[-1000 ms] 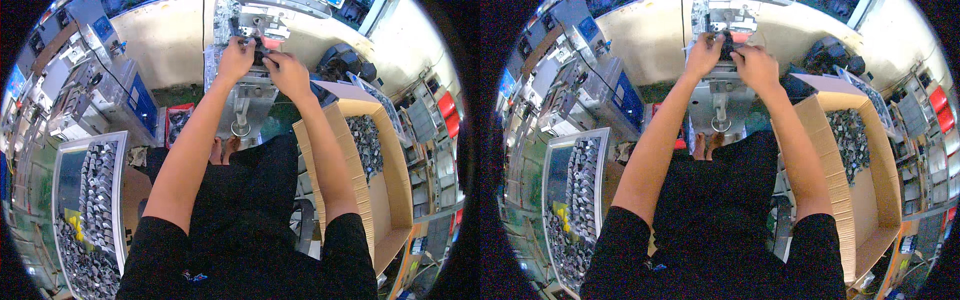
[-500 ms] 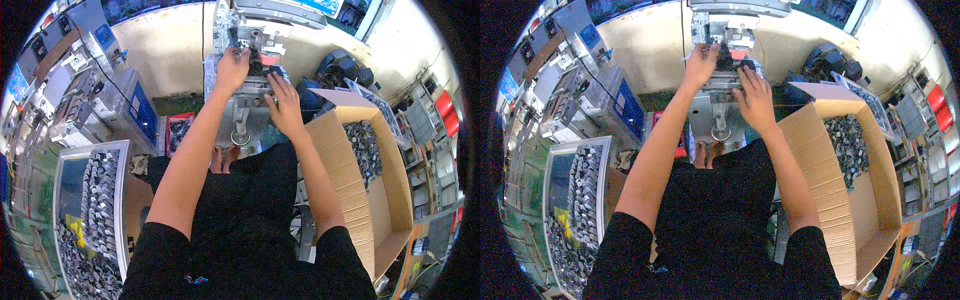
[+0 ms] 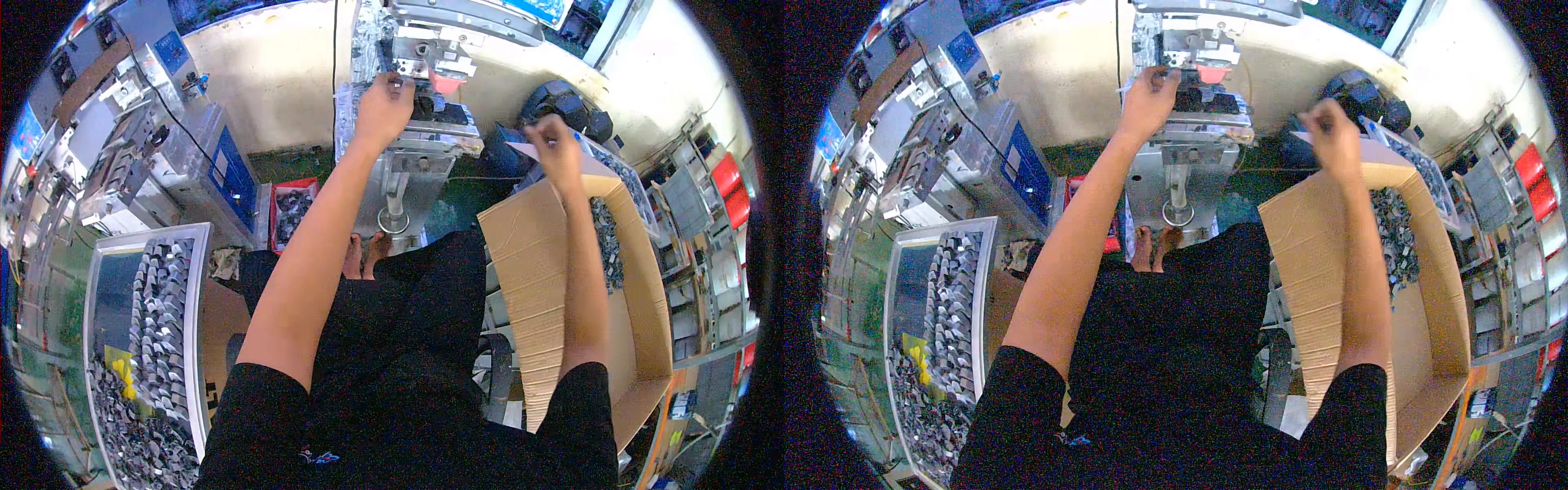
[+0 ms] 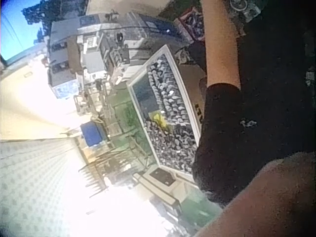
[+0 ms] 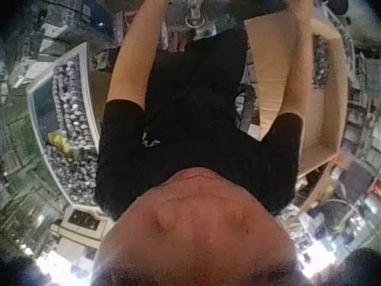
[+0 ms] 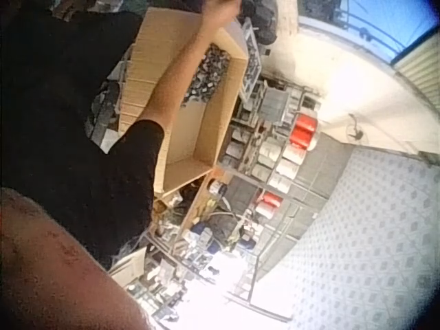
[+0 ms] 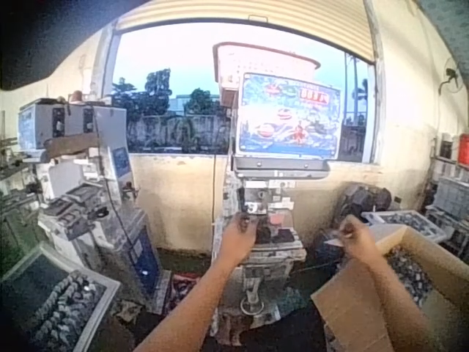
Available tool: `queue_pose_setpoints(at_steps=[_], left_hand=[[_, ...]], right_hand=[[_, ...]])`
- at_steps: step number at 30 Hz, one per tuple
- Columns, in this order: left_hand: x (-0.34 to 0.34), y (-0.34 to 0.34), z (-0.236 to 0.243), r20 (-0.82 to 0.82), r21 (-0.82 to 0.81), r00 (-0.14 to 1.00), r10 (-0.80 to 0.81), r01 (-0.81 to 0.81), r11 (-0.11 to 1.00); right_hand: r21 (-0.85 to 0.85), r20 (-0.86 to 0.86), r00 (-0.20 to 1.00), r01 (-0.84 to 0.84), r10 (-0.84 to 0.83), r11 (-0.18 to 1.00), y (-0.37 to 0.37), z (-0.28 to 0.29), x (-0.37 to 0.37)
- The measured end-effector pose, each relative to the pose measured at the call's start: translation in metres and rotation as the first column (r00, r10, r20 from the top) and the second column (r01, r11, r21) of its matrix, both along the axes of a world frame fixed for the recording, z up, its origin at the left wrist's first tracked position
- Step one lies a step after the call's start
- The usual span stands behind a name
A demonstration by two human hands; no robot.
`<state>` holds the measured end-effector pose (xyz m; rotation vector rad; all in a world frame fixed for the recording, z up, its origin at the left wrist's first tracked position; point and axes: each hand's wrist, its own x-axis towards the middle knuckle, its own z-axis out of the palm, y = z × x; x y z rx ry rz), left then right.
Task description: Operating a pad printer to mark small plastic parts and then inspecting and cleaning them.
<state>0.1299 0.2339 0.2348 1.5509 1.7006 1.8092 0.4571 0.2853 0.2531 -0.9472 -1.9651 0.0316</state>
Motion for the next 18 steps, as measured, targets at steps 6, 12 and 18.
queue_pose_setpoints(at_steps=[6, 12, 18], left_hand=[[-0.004, 0.006, -0.004, -0.055, 0.001, 0.998, -0.044, 0.044, 0.999], [-0.006, 0.004, -0.005, -0.008, -0.052, 0.991, -0.137, 0.136, 0.989], [-0.005, 0.002, -0.005, -0.089, -0.033, 0.988, -0.13, 0.127, 0.991]], right_hand=[[-0.179, -0.016, 0.969, 0.24, -0.247, 0.954, 0.039, -0.041, 0.137], [-0.364, 0.047, 0.87, 0.473, -0.492, 0.802, 0.056, -0.094, 0.211], [-0.497, 0.507, 0.833, 0.492, -0.221, 0.715, 0.094, -0.16, 0.24]])
